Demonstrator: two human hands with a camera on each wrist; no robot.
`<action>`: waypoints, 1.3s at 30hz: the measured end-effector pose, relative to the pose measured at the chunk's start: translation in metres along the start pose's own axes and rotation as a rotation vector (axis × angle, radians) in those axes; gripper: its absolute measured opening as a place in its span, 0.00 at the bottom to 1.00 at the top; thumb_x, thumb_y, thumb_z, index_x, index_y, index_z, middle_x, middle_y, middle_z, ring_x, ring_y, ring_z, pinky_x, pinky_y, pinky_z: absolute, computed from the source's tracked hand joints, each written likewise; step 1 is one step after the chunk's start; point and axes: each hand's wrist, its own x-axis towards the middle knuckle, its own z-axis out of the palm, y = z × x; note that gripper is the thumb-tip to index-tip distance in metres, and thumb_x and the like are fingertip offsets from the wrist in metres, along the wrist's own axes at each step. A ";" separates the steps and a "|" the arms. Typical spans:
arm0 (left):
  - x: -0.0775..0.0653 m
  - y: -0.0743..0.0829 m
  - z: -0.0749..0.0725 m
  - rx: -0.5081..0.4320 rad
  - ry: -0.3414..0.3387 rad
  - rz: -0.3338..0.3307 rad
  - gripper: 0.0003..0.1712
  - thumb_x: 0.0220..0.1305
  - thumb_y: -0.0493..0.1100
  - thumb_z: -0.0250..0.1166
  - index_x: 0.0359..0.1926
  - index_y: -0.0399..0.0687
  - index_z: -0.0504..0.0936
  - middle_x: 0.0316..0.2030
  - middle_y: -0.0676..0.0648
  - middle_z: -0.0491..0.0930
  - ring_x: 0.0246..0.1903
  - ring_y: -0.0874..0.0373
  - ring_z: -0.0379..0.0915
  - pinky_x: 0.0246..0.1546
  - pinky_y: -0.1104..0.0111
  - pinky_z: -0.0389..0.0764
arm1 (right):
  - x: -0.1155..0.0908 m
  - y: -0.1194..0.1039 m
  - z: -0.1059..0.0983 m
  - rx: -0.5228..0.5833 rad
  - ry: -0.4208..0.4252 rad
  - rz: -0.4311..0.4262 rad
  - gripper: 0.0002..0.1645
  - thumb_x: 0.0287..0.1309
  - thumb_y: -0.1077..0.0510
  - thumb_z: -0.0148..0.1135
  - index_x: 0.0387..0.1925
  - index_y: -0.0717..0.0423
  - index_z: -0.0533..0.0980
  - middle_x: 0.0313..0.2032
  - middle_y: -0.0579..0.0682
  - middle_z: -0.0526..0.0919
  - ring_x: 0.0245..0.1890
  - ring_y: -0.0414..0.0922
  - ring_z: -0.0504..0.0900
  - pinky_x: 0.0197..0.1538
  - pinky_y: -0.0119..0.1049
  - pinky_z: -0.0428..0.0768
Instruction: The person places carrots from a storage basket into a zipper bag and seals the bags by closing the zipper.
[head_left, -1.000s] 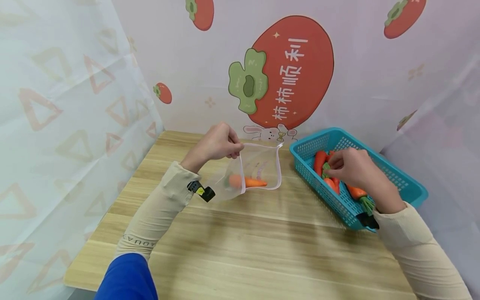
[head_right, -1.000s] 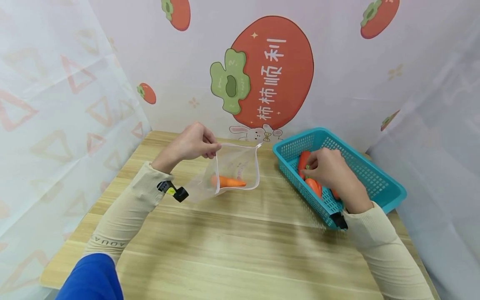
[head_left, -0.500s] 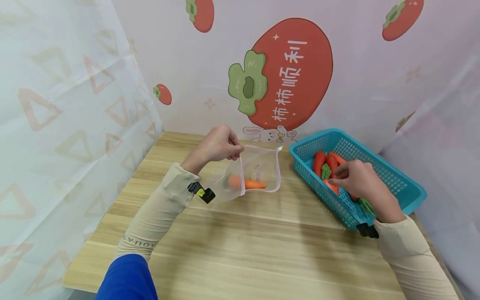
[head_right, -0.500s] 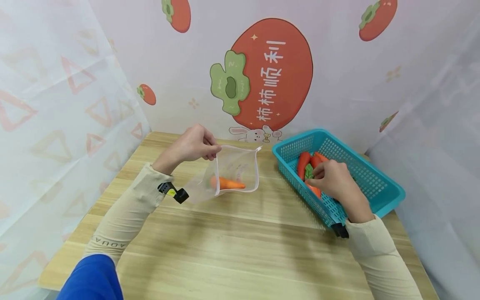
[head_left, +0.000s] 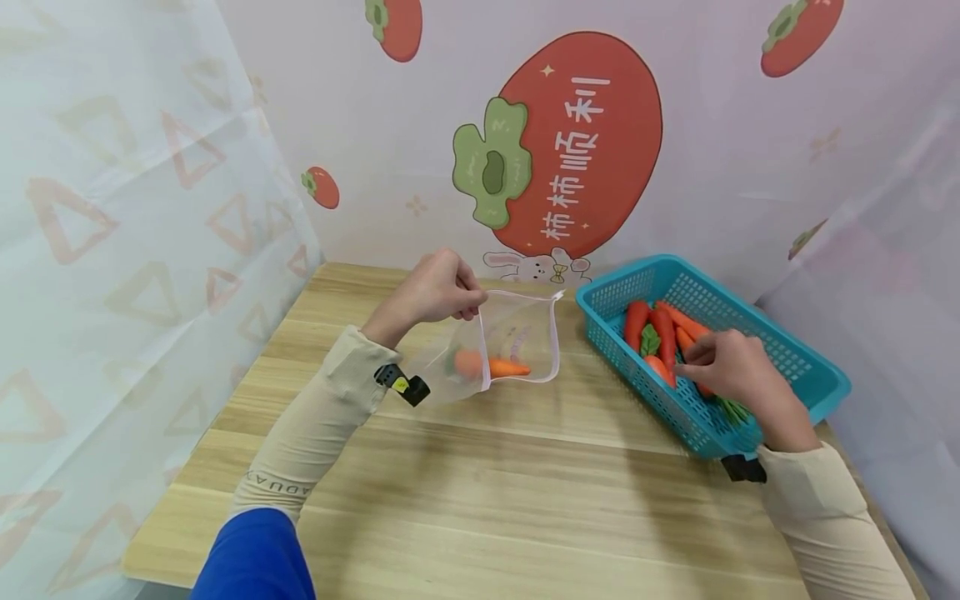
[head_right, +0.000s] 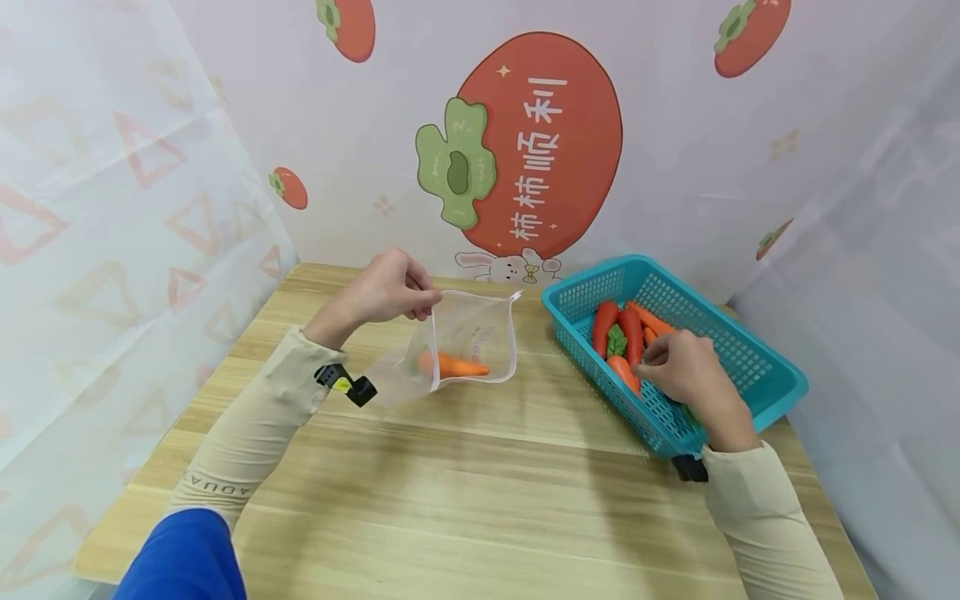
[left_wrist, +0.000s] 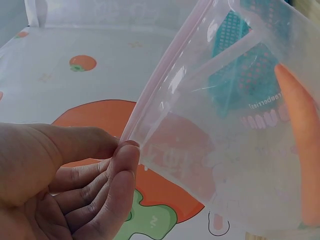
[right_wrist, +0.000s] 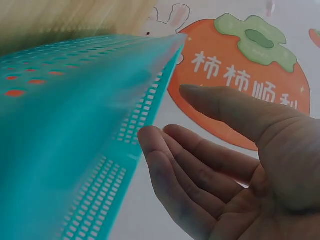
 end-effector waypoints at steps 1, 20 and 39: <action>0.000 0.000 0.000 -0.002 0.001 -0.003 0.11 0.69 0.38 0.67 0.37 0.34 0.92 0.26 0.45 0.90 0.30 0.53 0.90 0.35 0.65 0.90 | 0.000 0.001 0.000 0.002 -0.004 0.005 0.29 0.63 0.48 0.74 0.51 0.72 0.83 0.46 0.68 0.89 0.43 0.61 0.87 0.56 0.64 0.82; 0.000 0.000 0.001 -0.024 0.007 -0.018 0.10 0.69 0.38 0.68 0.35 0.36 0.92 0.26 0.45 0.90 0.26 0.58 0.88 0.33 0.68 0.90 | -0.007 0.020 0.021 -0.005 -0.003 0.066 0.25 0.64 0.49 0.73 0.47 0.70 0.85 0.42 0.66 0.89 0.42 0.63 0.84 0.51 0.66 0.79; 0.001 -0.002 0.001 -0.026 0.006 -0.024 0.10 0.69 0.39 0.69 0.33 0.39 0.92 0.26 0.45 0.90 0.28 0.54 0.90 0.37 0.62 0.91 | 0.006 0.034 0.040 0.000 -0.072 0.105 0.21 0.65 0.56 0.70 0.50 0.71 0.85 0.48 0.70 0.88 0.52 0.71 0.80 0.69 0.81 0.57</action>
